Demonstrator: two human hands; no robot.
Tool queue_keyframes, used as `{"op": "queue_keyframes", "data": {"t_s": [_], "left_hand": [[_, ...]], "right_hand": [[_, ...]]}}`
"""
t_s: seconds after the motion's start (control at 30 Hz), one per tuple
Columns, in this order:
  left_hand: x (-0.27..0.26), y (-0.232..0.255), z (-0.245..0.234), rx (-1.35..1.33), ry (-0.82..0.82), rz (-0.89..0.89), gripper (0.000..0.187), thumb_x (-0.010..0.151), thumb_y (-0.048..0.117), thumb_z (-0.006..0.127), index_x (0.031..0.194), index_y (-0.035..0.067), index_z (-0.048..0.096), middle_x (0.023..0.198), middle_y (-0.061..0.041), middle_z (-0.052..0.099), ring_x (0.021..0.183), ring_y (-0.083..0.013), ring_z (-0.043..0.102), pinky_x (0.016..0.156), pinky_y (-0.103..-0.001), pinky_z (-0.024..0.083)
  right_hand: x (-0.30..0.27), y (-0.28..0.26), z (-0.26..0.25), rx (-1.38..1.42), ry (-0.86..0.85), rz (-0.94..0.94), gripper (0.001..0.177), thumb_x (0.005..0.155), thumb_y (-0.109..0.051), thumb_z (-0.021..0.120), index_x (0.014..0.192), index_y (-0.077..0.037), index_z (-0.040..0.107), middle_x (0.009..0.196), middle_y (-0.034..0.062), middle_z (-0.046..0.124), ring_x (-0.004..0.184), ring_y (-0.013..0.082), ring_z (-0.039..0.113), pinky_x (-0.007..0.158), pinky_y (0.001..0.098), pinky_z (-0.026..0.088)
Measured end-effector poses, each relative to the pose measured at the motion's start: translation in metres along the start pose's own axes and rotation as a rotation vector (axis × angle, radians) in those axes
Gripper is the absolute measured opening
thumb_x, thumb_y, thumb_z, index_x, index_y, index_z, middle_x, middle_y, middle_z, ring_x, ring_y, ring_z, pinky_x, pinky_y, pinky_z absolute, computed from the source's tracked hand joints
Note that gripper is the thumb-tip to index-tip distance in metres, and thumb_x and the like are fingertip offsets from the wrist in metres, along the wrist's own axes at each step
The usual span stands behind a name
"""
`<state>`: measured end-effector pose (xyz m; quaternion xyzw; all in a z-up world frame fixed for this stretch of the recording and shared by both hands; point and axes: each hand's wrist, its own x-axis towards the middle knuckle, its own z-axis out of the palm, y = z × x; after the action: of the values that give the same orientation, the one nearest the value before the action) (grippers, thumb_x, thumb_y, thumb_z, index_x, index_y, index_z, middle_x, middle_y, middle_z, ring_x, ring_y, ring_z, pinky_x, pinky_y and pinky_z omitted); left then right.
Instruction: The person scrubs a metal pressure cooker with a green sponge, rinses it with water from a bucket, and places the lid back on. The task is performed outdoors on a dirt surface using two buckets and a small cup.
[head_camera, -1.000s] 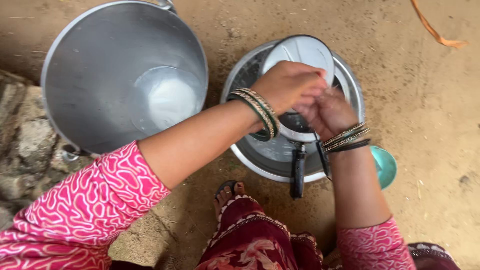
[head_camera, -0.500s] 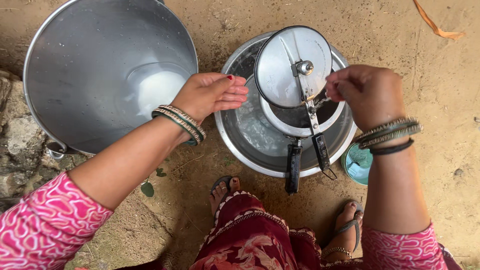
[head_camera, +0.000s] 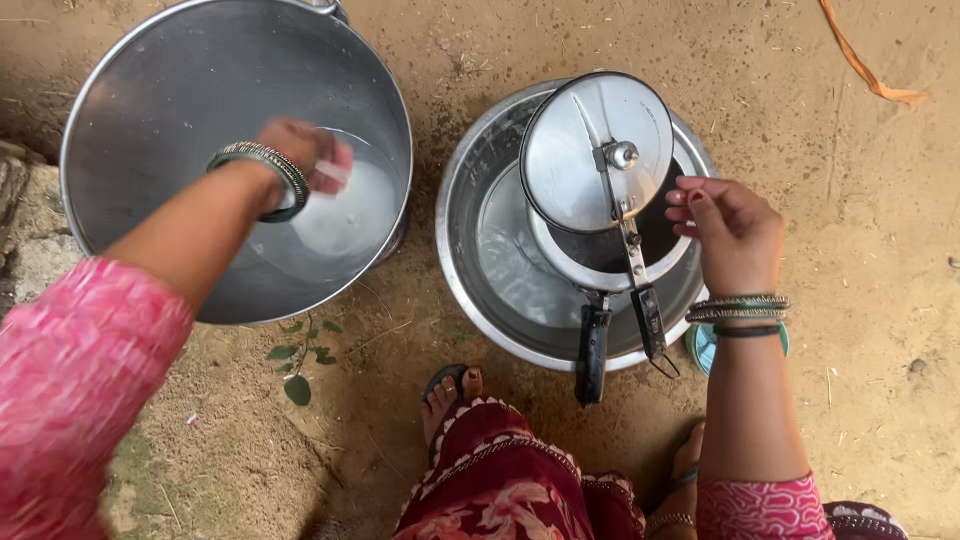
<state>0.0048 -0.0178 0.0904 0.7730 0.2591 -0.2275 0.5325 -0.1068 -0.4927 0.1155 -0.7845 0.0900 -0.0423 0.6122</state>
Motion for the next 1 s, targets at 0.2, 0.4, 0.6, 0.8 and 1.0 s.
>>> {"op": "queue_keyframes", "data": {"t_s": [0.2,0.4,0.6,0.8,1.0], "left_hand": [[0.116,-0.062,-0.029,0.274,0.022,-0.027,0.028,0.104,0.025,0.057,0.099,0.002,0.073,0.091,-0.012,0.074,0.084,-0.0259,0.073,0.076,-0.042,0.057],[0.131,-0.095,-0.021,0.711,0.172,0.058,0.033,0.099,0.032,0.069,0.105,0.001,0.08,0.104,-0.017,0.076,0.093,-0.0305,0.07,0.09,-0.042,0.053],[0.042,-0.024,0.013,0.243,-0.402,0.043,0.04,0.106,0.021,0.045,0.075,0.002,0.061,0.062,-0.013,0.058,0.058,-0.0277,0.058,0.056,-0.041,0.047],[-0.098,0.125,0.031,-0.071,-0.463,0.272,0.023,0.098,0.018,0.058,0.09,-0.001,0.067,0.084,-0.016,0.071,0.074,-0.0281,0.075,0.07,-0.044,0.07],[-0.154,0.135,0.158,0.145,-0.777,0.792,0.032,0.098,0.025,0.063,0.12,0.002,0.071,0.113,-0.016,0.077,0.107,-0.0263,0.077,0.094,-0.038,0.066]], "right_hand": [[-0.003,0.022,-0.003,0.195,0.059,0.156,0.022,0.106,-0.005,0.052,0.12,0.003,0.067,0.101,0.0124,0.074,0.087,0.0196,0.074,0.078,0.0325,0.063],[0.009,0.049,-0.014,0.434,0.11,0.252,0.022,0.107,-0.008,0.052,0.123,0.0,0.065,0.1,0.0108,0.072,0.084,0.0209,0.073,0.076,0.0358,0.062],[0.025,0.064,-0.012,0.694,0.122,0.325,0.02,0.109,-0.012,0.053,0.124,-0.004,0.063,0.101,0.0085,0.071,0.087,0.0218,0.073,0.08,0.0368,0.062],[0.025,0.029,0.04,0.8,-0.075,0.443,0.02,0.105,-0.014,0.055,0.122,-0.007,0.063,0.102,0.0084,0.071,0.094,0.0232,0.071,0.088,0.0352,0.061],[0.02,-0.022,0.077,0.742,-0.266,0.338,0.02,0.103,-0.01,0.057,0.12,-0.001,0.062,0.111,0.0093,0.07,0.099,0.0184,0.071,0.087,0.0325,0.061]]}}
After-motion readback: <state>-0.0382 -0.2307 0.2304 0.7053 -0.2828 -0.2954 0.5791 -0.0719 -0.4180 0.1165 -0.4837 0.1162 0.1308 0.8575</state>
